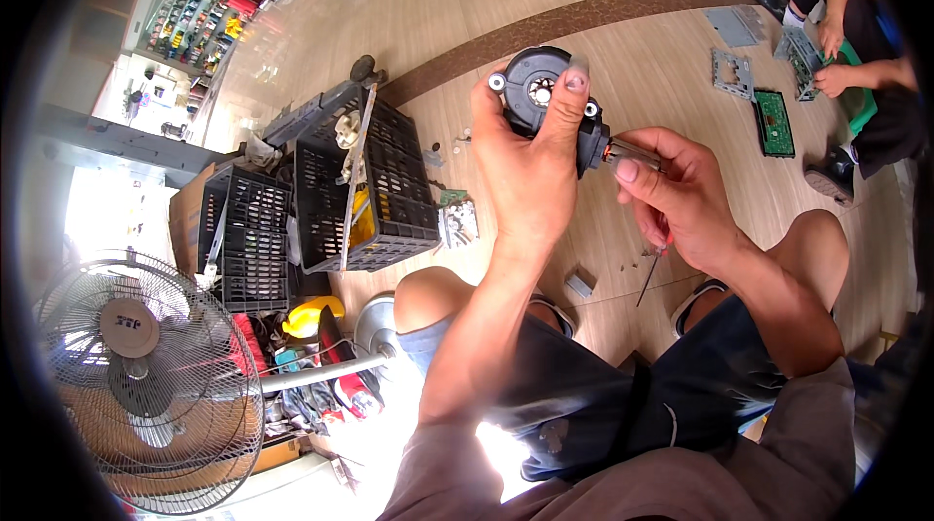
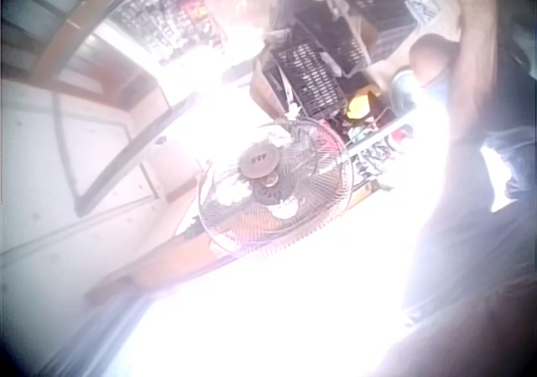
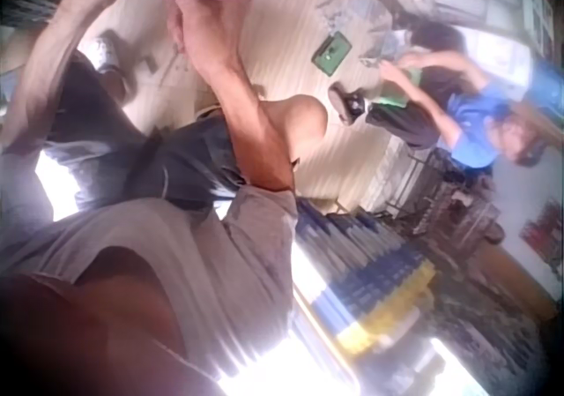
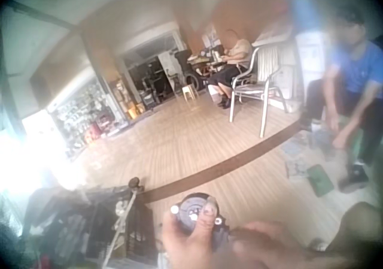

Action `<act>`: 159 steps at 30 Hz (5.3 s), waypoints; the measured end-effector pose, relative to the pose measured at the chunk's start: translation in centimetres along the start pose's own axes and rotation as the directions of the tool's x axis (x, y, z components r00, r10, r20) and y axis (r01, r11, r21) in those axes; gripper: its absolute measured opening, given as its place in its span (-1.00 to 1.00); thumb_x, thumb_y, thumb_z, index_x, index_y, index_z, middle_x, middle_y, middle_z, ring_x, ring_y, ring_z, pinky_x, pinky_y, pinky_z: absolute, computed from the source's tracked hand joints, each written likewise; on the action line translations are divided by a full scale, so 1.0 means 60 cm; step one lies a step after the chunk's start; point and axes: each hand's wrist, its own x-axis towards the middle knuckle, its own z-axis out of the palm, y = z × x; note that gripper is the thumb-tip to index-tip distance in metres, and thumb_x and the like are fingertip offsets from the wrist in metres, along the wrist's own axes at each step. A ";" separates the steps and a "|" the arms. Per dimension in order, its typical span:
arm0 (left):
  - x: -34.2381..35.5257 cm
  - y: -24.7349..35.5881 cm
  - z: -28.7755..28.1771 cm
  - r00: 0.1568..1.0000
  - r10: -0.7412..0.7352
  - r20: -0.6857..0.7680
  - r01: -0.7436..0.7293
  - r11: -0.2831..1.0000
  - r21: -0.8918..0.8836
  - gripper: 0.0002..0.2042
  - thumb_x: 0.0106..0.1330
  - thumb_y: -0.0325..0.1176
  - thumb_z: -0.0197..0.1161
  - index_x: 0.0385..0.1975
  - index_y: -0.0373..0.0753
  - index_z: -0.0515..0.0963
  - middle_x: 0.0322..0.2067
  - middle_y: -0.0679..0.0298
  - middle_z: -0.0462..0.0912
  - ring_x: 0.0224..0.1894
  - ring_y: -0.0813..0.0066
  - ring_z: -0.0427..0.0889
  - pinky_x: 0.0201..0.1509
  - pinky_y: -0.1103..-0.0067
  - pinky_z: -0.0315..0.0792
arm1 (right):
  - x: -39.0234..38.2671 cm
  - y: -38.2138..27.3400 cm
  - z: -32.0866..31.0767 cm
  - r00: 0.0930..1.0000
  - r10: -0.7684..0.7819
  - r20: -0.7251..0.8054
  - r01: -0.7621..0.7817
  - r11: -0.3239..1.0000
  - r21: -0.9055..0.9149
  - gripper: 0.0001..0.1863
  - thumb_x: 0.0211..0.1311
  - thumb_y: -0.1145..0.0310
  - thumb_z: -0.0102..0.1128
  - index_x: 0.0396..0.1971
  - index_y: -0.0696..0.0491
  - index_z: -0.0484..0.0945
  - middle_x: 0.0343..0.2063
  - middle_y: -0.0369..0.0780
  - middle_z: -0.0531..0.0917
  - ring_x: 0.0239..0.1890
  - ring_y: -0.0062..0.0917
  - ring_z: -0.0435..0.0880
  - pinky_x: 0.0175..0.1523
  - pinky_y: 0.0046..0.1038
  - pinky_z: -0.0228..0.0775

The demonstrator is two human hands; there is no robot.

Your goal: The person disassembles a small electric motor using a screwdriver, removing the outer casing and internal components, and then begins to reassemble it by placing the internal gear back and securing the casing with screws.

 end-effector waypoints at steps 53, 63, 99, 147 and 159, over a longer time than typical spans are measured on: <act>0.004 -0.003 -0.008 0.993 -0.114 -0.006 0.114 0.993 0.022 -0.64 0.35 -0.06 0.32 -0.25 -0.27 0.46 -0.50 0.30 0.59 -0.60 0.64 0.53 -0.65 0.66 0.38 | -0.009 0.005 0.002 0.950 -0.306 -0.055 0.260 0.878 -0.401 -0.64 0.37 0.14 0.24 -0.30 0.20 0.59 -0.71 -0.33 0.48 -0.66 -0.74 0.45 -0.58 -0.58 0.22; 0.004 -0.001 -0.002 0.985 -0.171 0.007 0.171 0.984 -0.041 -0.66 0.37 -0.05 0.29 -0.26 -0.24 0.47 -0.53 0.33 0.57 -0.62 0.64 0.53 -0.70 0.66 0.38 | -0.004 -0.019 -0.007 0.989 0.149 -0.001 -0.145 0.961 -0.237 -0.26 0.41 -0.26 -0.07 -0.51 0.23 0.56 -0.81 -0.34 0.39 -0.82 -0.69 0.35 -0.72 -0.57 0.12; 0.006 -0.010 0.015 0.981 -0.189 -0.041 0.185 0.978 -0.094 -0.68 0.39 -0.06 0.26 -0.32 -0.21 0.48 -0.56 0.34 0.57 -0.65 0.65 0.51 -0.70 0.68 0.37 | 0.000 -0.002 -0.008 0.951 -0.307 -0.030 0.278 0.895 -0.348 -0.77 0.32 0.38 0.26 -0.10 0.13 0.53 -0.54 -0.29 0.60 -0.56 -0.70 0.52 -0.50 -0.56 0.32; 0.006 -0.044 0.018 0.989 0.089 -0.118 -0.091 0.996 -0.013 -0.67 0.39 -0.05 0.27 -0.30 -0.22 0.46 -0.55 0.34 0.57 -0.63 0.66 0.52 -0.69 0.67 0.39 | 0.007 0.015 0.001 0.904 -0.417 -0.094 0.382 0.887 -0.259 -0.69 0.25 0.43 0.29 -0.04 0.14 0.49 -0.46 -0.31 0.60 -0.57 -0.78 0.43 -0.49 -0.68 0.24; 0.004 -0.026 0.006 0.993 -0.074 -0.095 0.072 0.997 -0.026 -0.68 0.40 -0.04 0.24 -0.32 -0.20 0.47 -0.55 0.31 0.60 -0.61 0.62 0.58 -0.72 0.67 0.40 | 0.008 -0.027 -0.029 0.995 0.092 0.034 -0.078 0.953 -0.293 -0.48 0.40 -0.02 0.13 -0.47 0.21 0.55 -0.73 -0.31 0.47 -0.64 -0.74 0.44 -0.58 -0.59 0.24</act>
